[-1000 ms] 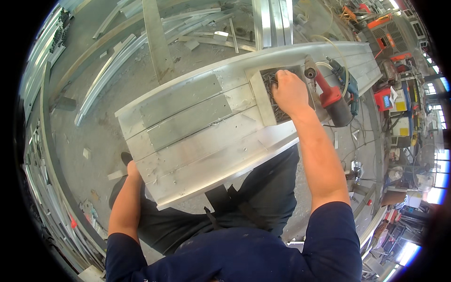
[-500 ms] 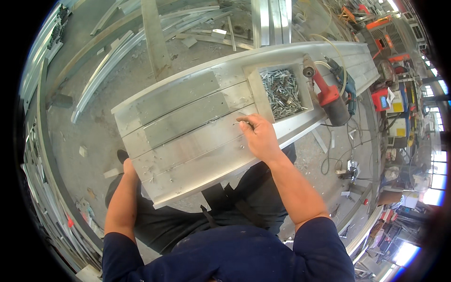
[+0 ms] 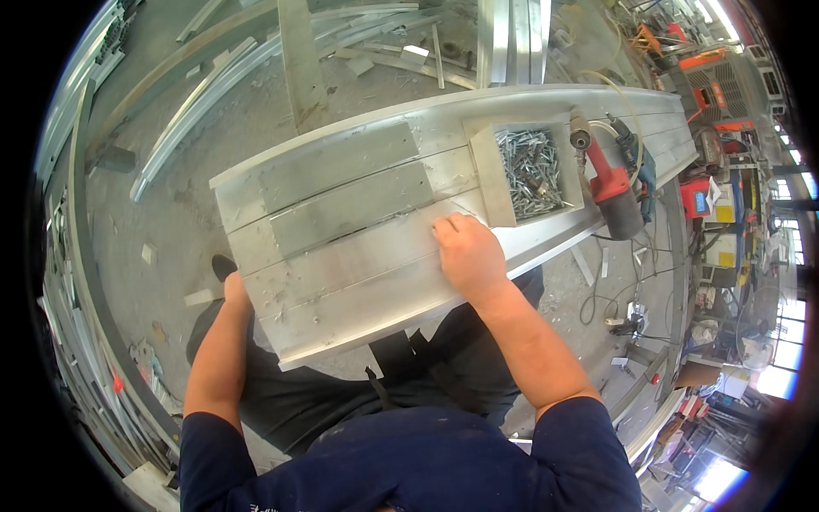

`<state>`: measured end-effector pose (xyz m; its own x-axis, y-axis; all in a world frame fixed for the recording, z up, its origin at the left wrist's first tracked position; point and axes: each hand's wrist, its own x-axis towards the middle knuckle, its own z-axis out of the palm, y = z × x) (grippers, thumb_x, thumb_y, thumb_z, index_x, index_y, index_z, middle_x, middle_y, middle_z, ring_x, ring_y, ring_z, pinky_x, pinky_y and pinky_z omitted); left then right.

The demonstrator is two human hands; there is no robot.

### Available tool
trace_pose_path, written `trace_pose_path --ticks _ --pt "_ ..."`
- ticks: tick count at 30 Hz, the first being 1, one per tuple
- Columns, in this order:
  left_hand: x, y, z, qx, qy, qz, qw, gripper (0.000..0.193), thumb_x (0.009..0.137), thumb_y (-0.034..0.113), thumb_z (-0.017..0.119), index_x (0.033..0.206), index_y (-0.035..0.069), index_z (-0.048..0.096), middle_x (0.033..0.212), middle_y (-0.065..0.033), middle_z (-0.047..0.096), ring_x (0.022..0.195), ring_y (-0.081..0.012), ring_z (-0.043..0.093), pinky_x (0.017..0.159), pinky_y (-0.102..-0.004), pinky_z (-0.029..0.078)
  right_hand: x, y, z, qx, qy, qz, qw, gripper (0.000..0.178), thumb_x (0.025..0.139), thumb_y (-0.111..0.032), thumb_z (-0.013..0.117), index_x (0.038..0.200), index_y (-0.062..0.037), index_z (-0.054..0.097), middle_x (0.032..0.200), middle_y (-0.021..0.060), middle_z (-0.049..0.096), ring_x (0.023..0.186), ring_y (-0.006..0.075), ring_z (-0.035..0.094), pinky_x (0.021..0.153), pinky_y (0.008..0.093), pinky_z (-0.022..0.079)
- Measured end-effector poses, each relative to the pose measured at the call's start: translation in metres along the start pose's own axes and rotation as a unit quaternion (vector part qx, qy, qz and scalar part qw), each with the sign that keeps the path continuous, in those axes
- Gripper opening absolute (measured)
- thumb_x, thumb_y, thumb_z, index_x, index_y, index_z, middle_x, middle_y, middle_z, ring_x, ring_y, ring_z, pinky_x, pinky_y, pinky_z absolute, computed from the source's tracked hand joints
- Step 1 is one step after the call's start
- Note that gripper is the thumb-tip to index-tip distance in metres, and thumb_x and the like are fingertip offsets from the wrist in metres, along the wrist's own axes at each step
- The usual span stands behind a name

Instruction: The person aligns a metal bar with a metal frame, places screws into pre-drilled holes, and uses a power drill to fasten them. The person repeats this process for multiple screw positions along the frame.

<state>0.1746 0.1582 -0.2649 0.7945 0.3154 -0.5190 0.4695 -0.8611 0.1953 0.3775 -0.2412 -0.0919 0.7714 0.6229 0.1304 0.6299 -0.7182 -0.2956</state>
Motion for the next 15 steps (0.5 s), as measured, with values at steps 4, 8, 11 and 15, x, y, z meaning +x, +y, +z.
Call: trace_pose_path --ticks 4,8,11,15 --pt "0.000 0.002 -0.002 -0.007 -0.001 -0.005 1.000 0.037 0.086 0.041 0.067 0.105 0.010 0.076 0.102 -0.0167 0.076 0.095 -0.0352 0.073 0.079 -0.0454 0.057 0.002 -0.003 -0.001 -0.036 -0.017 -0.013 0.999 0.009 0.089 -0.008 0.068 0.098 -0.0039 0.069 0.091 0.0114 0.067 0.086 0.0336 0.064 0.074 0.0423 0.054" --pt "0.002 0.001 0.000 -0.020 0.001 -0.005 1.000 0.036 0.085 0.041 0.068 0.103 0.011 0.077 0.100 -0.0166 0.076 0.093 -0.0359 0.073 0.078 -0.0453 0.057 0.003 -0.001 -0.002 0.039 -0.007 0.049 0.998 0.010 0.091 -0.009 0.068 0.099 -0.0024 0.070 0.091 0.0126 0.068 0.085 0.0342 0.066 0.074 0.0415 0.053" --pt "0.004 -0.008 0.008 -0.022 0.002 -0.008 1.000 0.035 0.085 0.040 0.068 0.101 0.010 0.077 0.100 -0.0174 0.076 0.093 -0.0365 0.073 0.078 -0.0457 0.057 0.008 -0.003 -0.010 0.118 -0.021 0.122 0.985 0.011 0.093 -0.009 0.067 0.100 -0.0011 0.070 0.092 0.0146 0.069 0.084 0.0358 0.066 0.073 0.0419 0.053" --pt "0.005 -0.010 0.011 -0.021 0.002 -0.012 1.000 0.036 0.084 0.040 0.068 0.100 0.009 0.076 0.099 -0.0183 0.075 0.093 -0.0370 0.072 0.079 -0.0466 0.057 0.008 0.001 -0.011 0.171 -0.017 0.148 0.974 0.012 0.092 -0.010 0.066 0.099 -0.0012 0.071 0.091 0.0158 0.068 0.084 0.0355 0.066 0.073 0.0433 0.053"
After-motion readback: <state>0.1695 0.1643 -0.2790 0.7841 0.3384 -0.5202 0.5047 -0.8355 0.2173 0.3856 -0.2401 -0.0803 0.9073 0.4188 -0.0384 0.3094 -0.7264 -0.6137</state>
